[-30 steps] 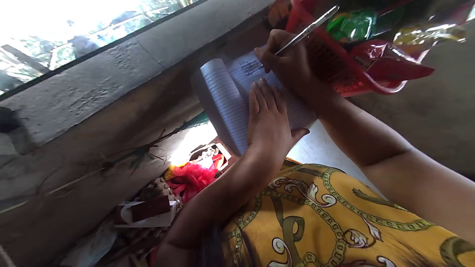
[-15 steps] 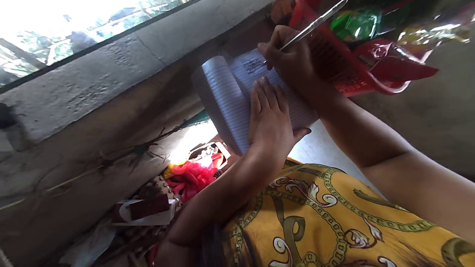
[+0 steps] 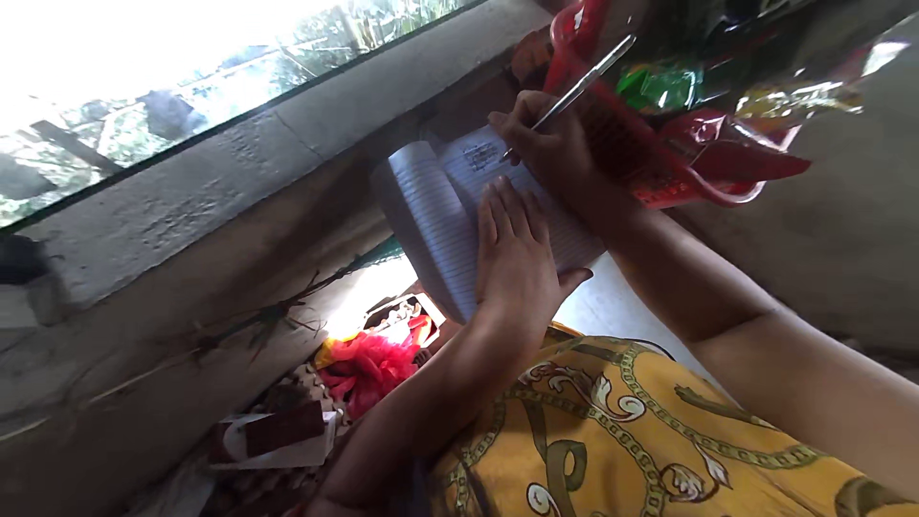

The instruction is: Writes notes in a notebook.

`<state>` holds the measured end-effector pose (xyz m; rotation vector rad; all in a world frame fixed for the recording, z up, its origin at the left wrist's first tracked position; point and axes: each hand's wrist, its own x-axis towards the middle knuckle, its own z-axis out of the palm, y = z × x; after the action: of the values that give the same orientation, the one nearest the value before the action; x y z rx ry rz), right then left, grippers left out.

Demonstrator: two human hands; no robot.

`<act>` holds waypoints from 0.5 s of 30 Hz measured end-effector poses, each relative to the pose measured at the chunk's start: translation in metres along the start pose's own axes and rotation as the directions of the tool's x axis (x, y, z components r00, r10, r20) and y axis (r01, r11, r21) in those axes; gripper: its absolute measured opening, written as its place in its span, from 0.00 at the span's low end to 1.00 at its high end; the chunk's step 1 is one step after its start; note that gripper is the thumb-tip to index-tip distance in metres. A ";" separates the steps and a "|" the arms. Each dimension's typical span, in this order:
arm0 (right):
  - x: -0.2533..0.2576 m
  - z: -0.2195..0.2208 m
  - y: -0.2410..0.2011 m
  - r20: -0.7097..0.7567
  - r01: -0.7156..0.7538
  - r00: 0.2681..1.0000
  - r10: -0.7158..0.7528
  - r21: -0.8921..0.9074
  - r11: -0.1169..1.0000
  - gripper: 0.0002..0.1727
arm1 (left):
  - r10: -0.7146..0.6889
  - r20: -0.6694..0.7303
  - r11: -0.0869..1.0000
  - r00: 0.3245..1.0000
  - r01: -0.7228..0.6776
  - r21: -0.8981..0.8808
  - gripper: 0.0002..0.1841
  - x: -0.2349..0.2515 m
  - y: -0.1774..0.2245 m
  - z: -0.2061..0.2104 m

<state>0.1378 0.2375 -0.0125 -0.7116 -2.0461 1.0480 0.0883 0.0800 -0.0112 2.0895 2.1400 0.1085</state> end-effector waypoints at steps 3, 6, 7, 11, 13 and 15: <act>0.000 0.000 -0.001 -0.001 -0.009 1.000 0.009 -0.026 1.000 0.16 | -0.007 0.023 1.000 1.000 0.007 -0.003 0.64 0.000 0.001 -0.002; 0.000 0.001 0.000 -0.006 -0.016 1.000 0.016 0.003 1.000 0.16 | -0.004 0.018 1.000 1.000 0.005 -0.020 0.63 -0.001 0.000 -0.001; 0.000 0.001 -0.001 -0.006 -0.017 1.000 0.017 0.008 1.000 0.16 | -0.003 0.016 1.000 1.000 0.003 -0.022 0.63 -0.001 0.000 -0.002; 0.000 0.001 -0.004 -0.016 -0.043 0.999 0.043 0.005 0.999 0.17 | -0.005 0.023 1.000 1.000 0.006 -0.020 0.63 -0.001 0.000 -0.002; 0.000 0.001 -0.004 -0.019 -0.050 0.999 0.051 0.004 0.999 0.17 | -0.005 0.024 1.000 1.000 0.006 -0.023 0.64 -0.001 0.000 -0.002; -0.001 0.001 -0.004 -0.017 -0.051 0.999 0.051 0.008 0.999 0.17 | -0.009 0.034 1.000 0.999 0.010 -0.027 0.64 -0.001 0.001 -0.004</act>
<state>0.1367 0.2341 -0.0095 -0.7695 -2.0175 1.0742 0.0885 0.0795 -0.0074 2.0516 2.1169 0.0995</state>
